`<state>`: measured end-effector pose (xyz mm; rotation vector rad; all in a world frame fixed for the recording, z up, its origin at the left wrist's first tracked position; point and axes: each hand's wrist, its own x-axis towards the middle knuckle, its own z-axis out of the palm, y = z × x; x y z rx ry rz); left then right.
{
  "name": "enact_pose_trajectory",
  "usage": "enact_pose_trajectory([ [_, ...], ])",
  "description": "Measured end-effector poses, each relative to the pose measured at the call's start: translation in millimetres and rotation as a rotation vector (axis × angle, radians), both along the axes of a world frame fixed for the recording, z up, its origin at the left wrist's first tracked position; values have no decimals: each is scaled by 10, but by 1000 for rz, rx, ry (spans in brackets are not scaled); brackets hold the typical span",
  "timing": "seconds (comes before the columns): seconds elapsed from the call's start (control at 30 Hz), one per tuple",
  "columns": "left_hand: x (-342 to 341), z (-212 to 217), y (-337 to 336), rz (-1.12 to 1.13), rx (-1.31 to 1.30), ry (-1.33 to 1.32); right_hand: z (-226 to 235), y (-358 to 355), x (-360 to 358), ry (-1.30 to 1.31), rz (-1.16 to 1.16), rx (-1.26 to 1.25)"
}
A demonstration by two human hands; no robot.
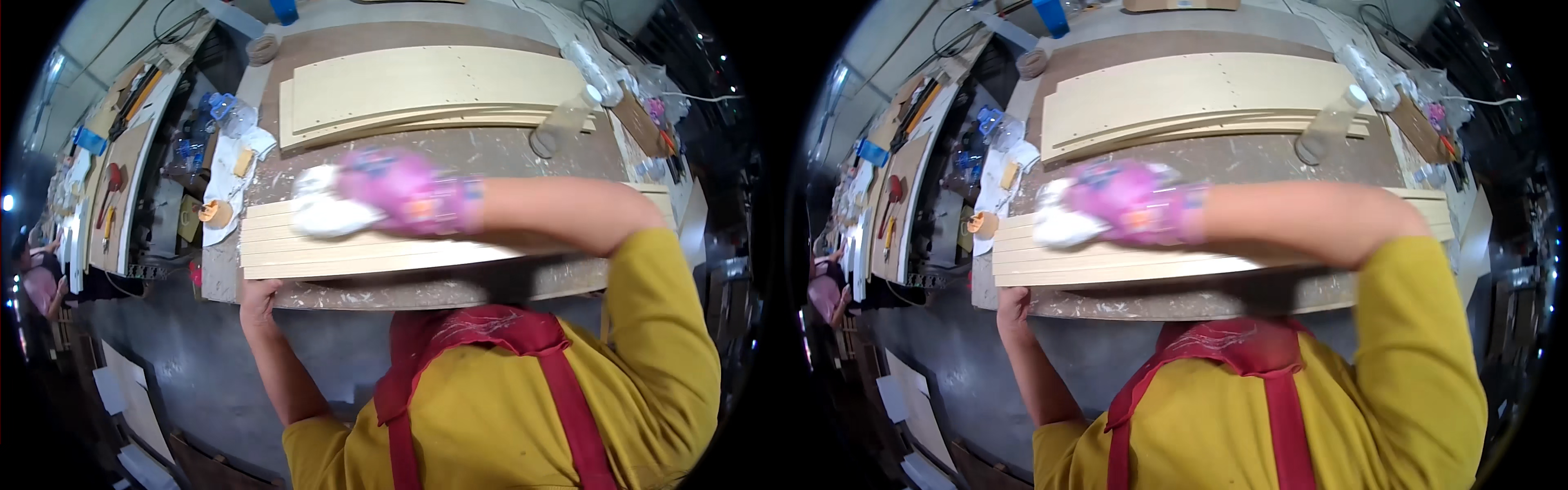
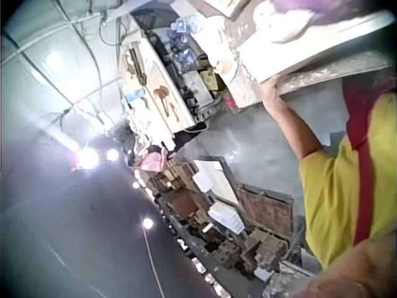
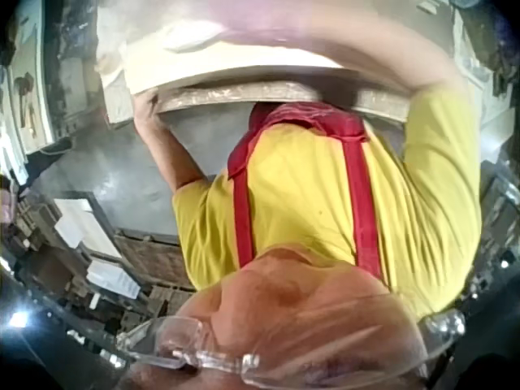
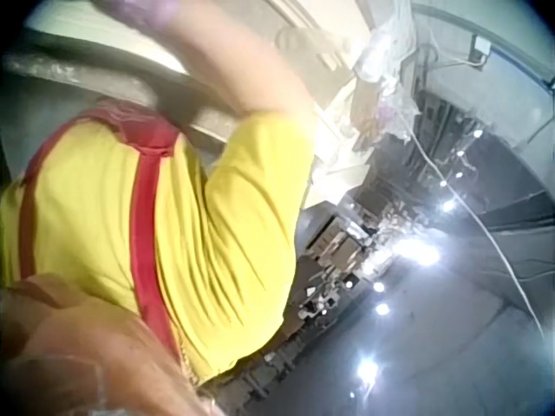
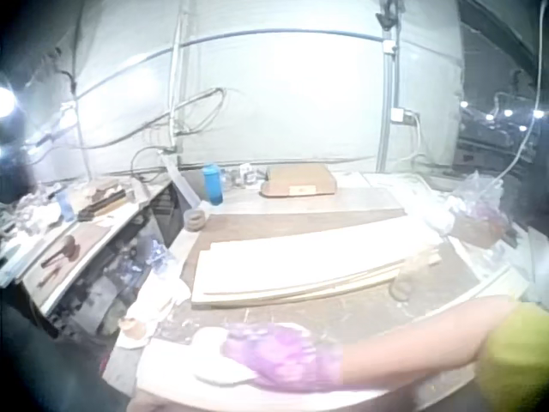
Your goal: The person wipes the surfaces of several light-colored wooden panels with a white cloth. They repeatedly pour liquid from a clear plastic bottle onto the cloth and wipe each panel individually, flipping them over to treat both sides. The person handles the panels one at a time, moving them aside after wiping.
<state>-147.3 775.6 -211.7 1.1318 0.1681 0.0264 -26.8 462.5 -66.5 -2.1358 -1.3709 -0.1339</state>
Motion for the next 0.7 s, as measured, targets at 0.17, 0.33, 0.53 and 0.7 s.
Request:
enact_pose_trajectory([
  [0.17, 54, -43, -69, -3, -24, -6, 367, -2001, -255, 3, -490, -395],
  [0.33, 14, -181, 31, -91, 72, -43, 588, -2174, -261, 53, -466, -149],
  [0.53, 68, -155, -9, -62, -49, -40, 128, -429, -103, -59, -25, -119],
  [0.7, 57, -31, 6, -27, -23, -12, -49, 58, 74, -80, 32, -19],
])
